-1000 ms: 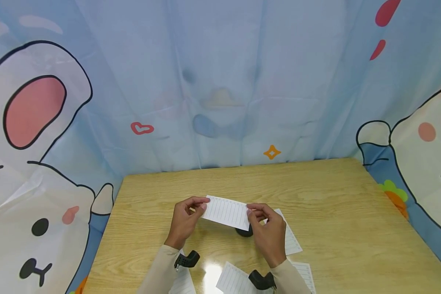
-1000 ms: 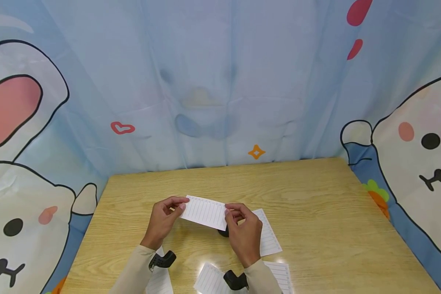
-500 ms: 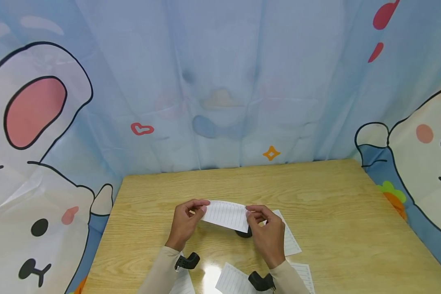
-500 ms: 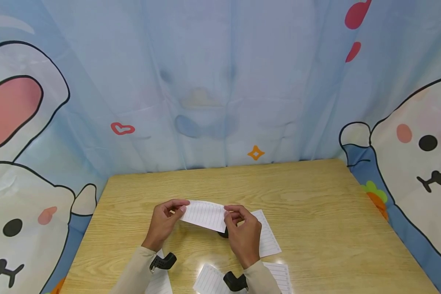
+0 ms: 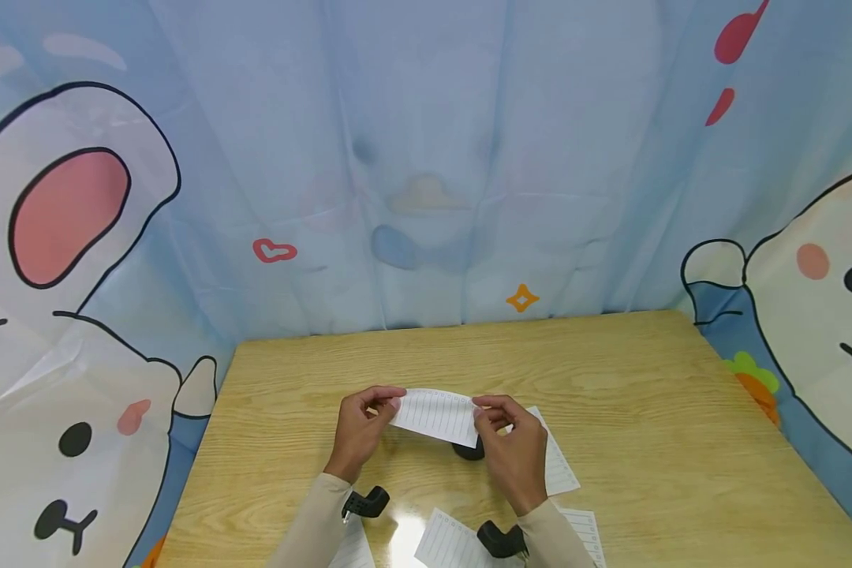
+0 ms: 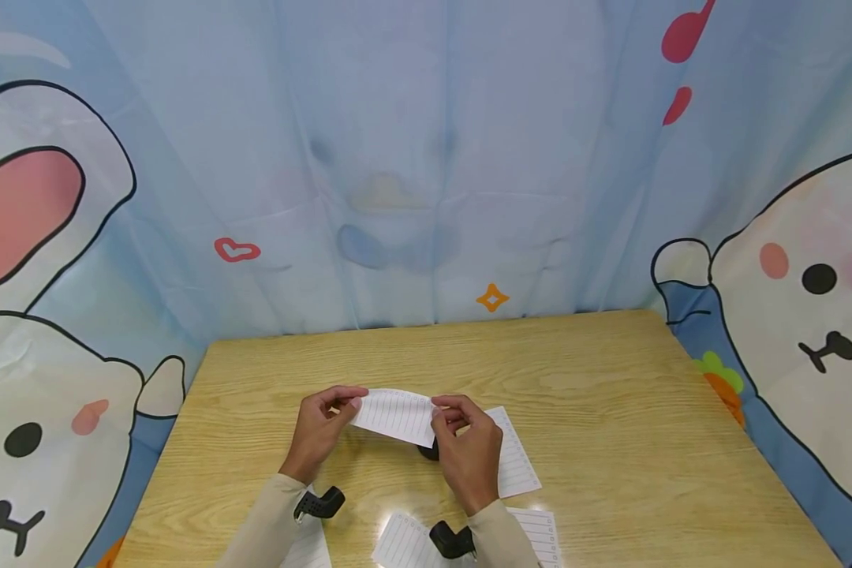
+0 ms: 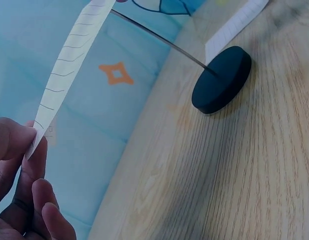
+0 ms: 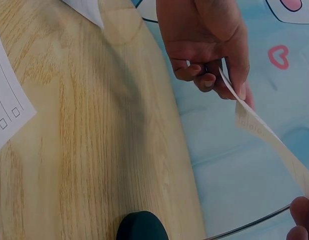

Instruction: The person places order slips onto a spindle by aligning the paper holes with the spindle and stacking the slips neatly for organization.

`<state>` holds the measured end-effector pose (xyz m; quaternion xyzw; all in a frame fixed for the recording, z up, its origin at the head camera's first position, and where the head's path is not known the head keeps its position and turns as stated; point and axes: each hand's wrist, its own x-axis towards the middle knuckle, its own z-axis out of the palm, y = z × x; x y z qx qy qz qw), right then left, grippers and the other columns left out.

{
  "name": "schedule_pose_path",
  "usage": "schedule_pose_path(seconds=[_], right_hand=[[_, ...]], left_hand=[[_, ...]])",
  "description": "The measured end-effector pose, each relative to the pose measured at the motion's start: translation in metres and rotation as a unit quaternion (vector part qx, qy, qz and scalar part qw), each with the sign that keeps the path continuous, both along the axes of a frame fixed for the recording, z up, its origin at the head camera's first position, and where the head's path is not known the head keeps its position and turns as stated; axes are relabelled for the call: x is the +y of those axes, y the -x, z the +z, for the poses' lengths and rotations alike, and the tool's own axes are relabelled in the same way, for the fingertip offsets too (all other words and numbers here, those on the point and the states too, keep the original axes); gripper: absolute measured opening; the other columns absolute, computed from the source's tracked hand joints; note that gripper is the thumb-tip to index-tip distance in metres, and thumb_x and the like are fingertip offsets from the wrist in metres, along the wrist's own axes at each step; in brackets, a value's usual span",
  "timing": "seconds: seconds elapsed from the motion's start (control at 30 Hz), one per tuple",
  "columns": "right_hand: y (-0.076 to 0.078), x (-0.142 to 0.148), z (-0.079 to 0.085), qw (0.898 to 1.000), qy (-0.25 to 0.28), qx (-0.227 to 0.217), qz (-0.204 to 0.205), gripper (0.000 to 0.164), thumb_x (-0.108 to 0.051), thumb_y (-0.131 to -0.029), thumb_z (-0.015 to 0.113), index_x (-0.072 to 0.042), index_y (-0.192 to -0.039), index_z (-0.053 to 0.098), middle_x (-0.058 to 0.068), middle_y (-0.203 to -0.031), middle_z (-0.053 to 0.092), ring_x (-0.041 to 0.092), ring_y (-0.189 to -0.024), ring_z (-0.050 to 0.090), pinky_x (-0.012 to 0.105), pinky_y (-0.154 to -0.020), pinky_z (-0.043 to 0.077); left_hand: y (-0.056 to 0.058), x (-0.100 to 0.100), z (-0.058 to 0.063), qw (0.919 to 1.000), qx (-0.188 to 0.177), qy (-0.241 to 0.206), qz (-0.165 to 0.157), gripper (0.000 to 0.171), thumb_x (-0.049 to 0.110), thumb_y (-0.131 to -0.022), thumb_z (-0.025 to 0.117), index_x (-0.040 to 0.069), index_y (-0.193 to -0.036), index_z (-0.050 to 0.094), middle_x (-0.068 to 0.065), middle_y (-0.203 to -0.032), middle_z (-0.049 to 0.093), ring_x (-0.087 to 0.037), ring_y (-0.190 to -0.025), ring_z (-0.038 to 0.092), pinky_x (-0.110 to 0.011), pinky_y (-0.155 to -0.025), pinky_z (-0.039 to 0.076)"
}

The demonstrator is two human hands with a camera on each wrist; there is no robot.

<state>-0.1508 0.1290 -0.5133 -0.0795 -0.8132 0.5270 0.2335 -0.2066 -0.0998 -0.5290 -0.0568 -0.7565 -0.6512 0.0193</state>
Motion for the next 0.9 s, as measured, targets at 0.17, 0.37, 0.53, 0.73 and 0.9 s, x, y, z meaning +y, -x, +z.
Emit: schedule_pose_path(seconds=[0.17,0.37,0.53,0.73,0.9], right_hand=[[0.002,0.000,-0.005,1.000,0.000,-0.008,-0.001,0.018,-0.008,-0.091,0.079,-0.025,-0.098,0.081,-0.008,-0.075,0.074,0.012,-0.070,0.063,0.024,-0.063,0.046],[0.002,0.001,-0.010,1.000,-0.009,-0.015,-0.004,0.018,-0.008,-0.091,0.079,-0.025,-0.099,0.080,-0.009,-0.074,0.074,0.011,-0.069,0.063,0.024,-0.063,0.047],[0.003,0.002,-0.013,1.000,-0.009,-0.016,-0.002,0.018,-0.008,-0.091,0.078,-0.024,-0.100,0.079,-0.009,-0.074,0.074,0.011,-0.069,0.063,0.024,-0.065,0.048],[0.003,0.003,-0.019,1.000,-0.003,-0.028,0.010,0.019,-0.006,-0.091,0.078,-0.022,-0.101,0.078,-0.008,-0.070,0.073,0.009,-0.065,0.063,0.022,-0.064,0.049],[0.004,0.004,-0.025,0.999,-0.005,-0.037,0.015,0.016,-0.004,-0.090,0.078,-0.018,-0.099,0.076,-0.005,-0.068,0.073,0.007,-0.063,0.063,0.020,-0.064,0.049]], left_hand=[[0.000,0.001,-0.002,0.9999,-0.011,0.008,0.007,0.015,0.009,-0.100,0.072,0.017,-0.107,0.083,-0.007,-0.107,0.076,-0.016,-0.090,0.059,-0.022,-0.079,0.045],[0.002,0.002,-0.004,0.9999,-0.011,0.005,0.008,0.016,0.007,-0.099,0.072,0.016,-0.107,0.083,-0.007,-0.108,0.076,-0.016,-0.090,0.060,-0.022,-0.079,0.045],[0.002,0.003,-0.007,0.9999,-0.013,-0.003,0.003,0.017,0.005,-0.099,0.071,0.014,-0.108,0.082,-0.007,-0.112,0.077,-0.015,-0.091,0.060,-0.021,-0.081,0.047],[0.000,0.004,-0.013,0.9999,-0.011,-0.005,0.008,0.014,0.004,-0.098,0.072,0.009,-0.109,0.080,-0.013,-0.107,0.075,-0.013,-0.090,0.058,-0.021,-0.081,0.047],[-0.001,0.004,-0.017,0.9999,-0.013,-0.004,0.004,0.013,0.000,-0.096,0.071,0.005,-0.105,0.079,-0.016,-0.104,0.075,-0.012,-0.089,0.057,-0.020,-0.080,0.045]])
